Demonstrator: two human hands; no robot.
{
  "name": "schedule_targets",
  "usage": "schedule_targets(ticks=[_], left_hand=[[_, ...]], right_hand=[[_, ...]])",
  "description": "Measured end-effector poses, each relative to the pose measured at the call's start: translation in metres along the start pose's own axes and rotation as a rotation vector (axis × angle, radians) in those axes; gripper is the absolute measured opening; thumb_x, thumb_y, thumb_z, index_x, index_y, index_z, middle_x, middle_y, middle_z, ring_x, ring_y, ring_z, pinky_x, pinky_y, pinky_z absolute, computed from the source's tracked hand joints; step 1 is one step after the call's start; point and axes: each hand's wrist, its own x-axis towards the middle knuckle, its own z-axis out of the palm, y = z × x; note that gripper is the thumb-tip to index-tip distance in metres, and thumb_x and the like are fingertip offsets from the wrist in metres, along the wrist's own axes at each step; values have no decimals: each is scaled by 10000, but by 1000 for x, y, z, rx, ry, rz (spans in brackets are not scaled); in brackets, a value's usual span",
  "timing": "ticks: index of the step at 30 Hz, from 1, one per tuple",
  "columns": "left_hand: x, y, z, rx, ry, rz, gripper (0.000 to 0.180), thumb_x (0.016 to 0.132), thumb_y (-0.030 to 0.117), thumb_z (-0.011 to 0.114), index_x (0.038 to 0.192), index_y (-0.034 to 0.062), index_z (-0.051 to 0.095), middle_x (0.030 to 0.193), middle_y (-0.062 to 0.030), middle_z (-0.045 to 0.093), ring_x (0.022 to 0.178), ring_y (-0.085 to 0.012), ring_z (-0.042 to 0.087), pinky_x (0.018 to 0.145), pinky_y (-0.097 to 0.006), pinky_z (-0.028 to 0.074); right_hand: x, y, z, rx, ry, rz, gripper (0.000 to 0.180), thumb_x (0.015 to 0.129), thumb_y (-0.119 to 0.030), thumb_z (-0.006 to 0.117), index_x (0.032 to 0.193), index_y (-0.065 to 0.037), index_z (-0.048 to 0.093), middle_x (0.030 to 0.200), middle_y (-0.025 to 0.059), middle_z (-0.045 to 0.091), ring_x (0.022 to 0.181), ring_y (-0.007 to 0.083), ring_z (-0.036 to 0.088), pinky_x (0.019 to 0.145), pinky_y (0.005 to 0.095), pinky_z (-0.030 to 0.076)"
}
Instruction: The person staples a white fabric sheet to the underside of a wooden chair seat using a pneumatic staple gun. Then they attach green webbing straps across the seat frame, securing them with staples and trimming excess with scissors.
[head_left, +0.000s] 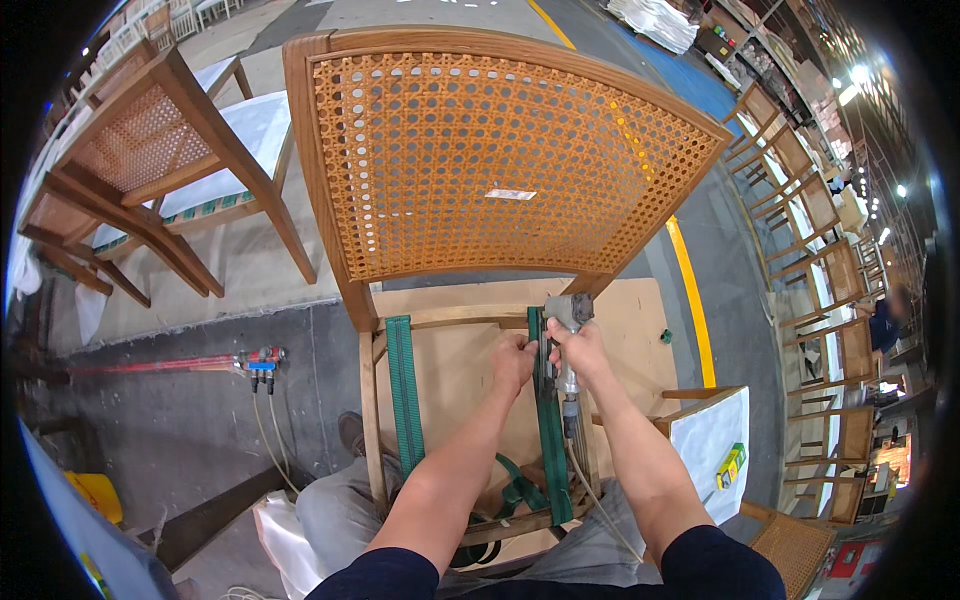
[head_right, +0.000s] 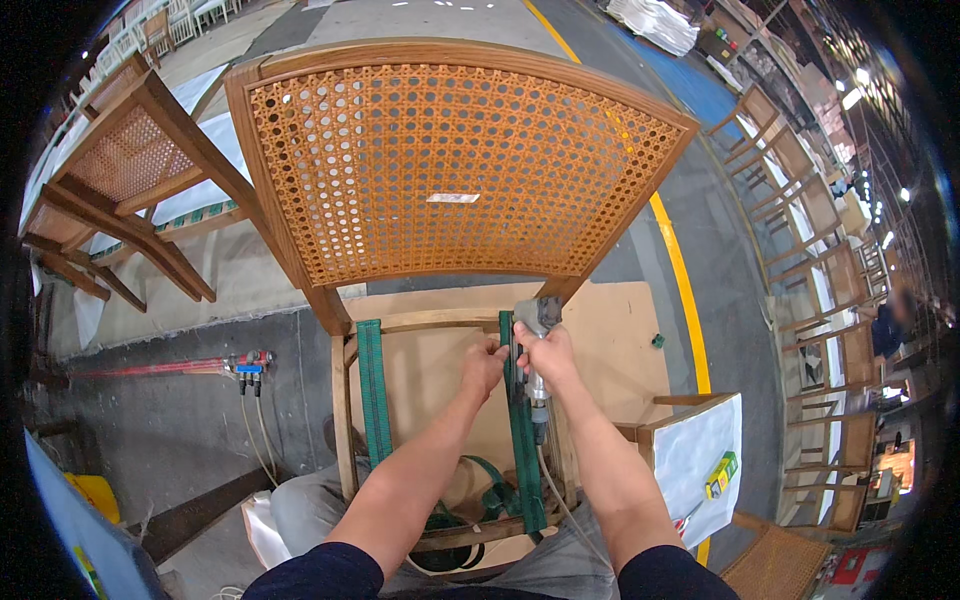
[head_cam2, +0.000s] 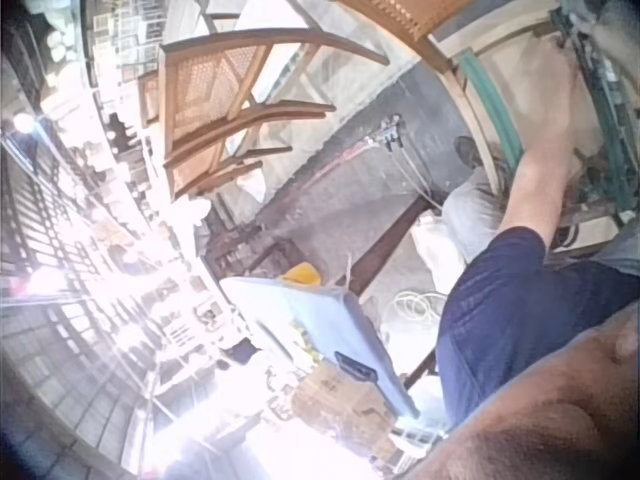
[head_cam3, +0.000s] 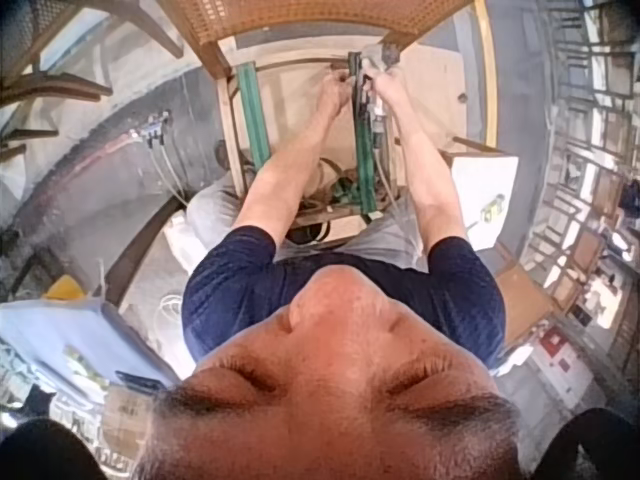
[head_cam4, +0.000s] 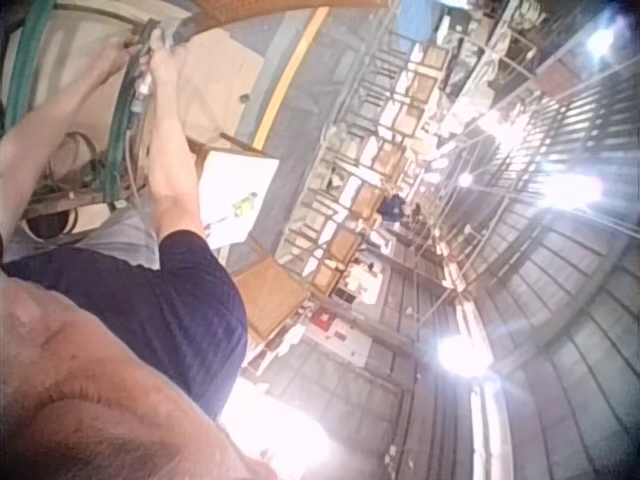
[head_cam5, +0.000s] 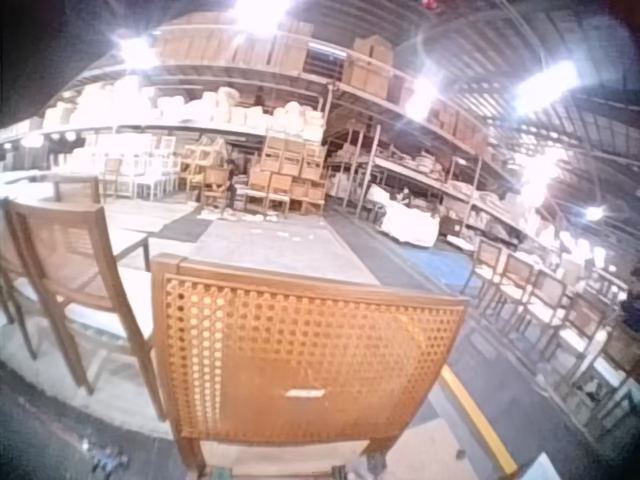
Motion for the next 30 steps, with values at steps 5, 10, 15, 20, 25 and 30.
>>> schedule_targets(ticks=[5, 10, 15, 20, 25, 30], left_hand=[[4, 11, 17, 10, -75, -66, 251, 928, 312, 782, 1005, 73, 792, 954, -142, 779, 890, -296, 737, 822, -428, 559], [4, 8, 13, 22, -30, -27, 157, 929, 198, 799, 932, 42, 783, 830, -89, 751, 732, -192, 652, 697, -399, 518], [10, 5, 9, -8, -57, 2, 215, 903, 268, 787, 961, 61, 796, 953, -166, 783, 894, -306, 748, 821, -425, 558], [11, 5, 9, -9, -44, -1, 170, 902, 203, 794, 948, 40, 789, 866, -124, 764, 803, -228, 694, 752, -402, 539], [8, 7, 9, -53, -65, -49, 164, 910, 192, 805, 941, 31, 790, 800, -86, 737, 729, -185, 644, 688, -399, 512], [3, 14, 9, -58, -94, -96, 219, 917, 257, 807, 917, 41, 777, 844, -125, 749, 776, -235, 687, 740, -410, 530]], right_hand=[[7, 6, -16, -24, 50, -13, 262, 1018, -285, 746, 971, -35, 685, 778, 44, 657, 527, 136, 589, 458, 329, 472], [7, 2, -9, -39, 35, 16, 253, 1020, -272, 743, 957, -36, 675, 768, 36, 649, 519, 143, 586, 455, 326, 469], [9, 0, -5, -77, 13, 19, 254, 1017, -272, 745, 965, -34, 675, 810, 54, 663, 519, 153, 588, 449, 334, 465], [4, 1, -5, -53, 33, 22, 261, 1014, -271, 749, 959, -26, 677, 821, 60, 670, 521, 155, 588, 448, 342, 468], [2, 2, -8, -69, 23, 32, 277, 1003, -284, 765, 965, -21, 685, 817, 58, 671, 523, 152, 591, 450, 338, 470], [2, 5, -17, -55, 35, 9, 278, 994, -288, 777, 969, -26, 687, 818, 58, 672, 525, 150, 596, 457, 326, 467]])
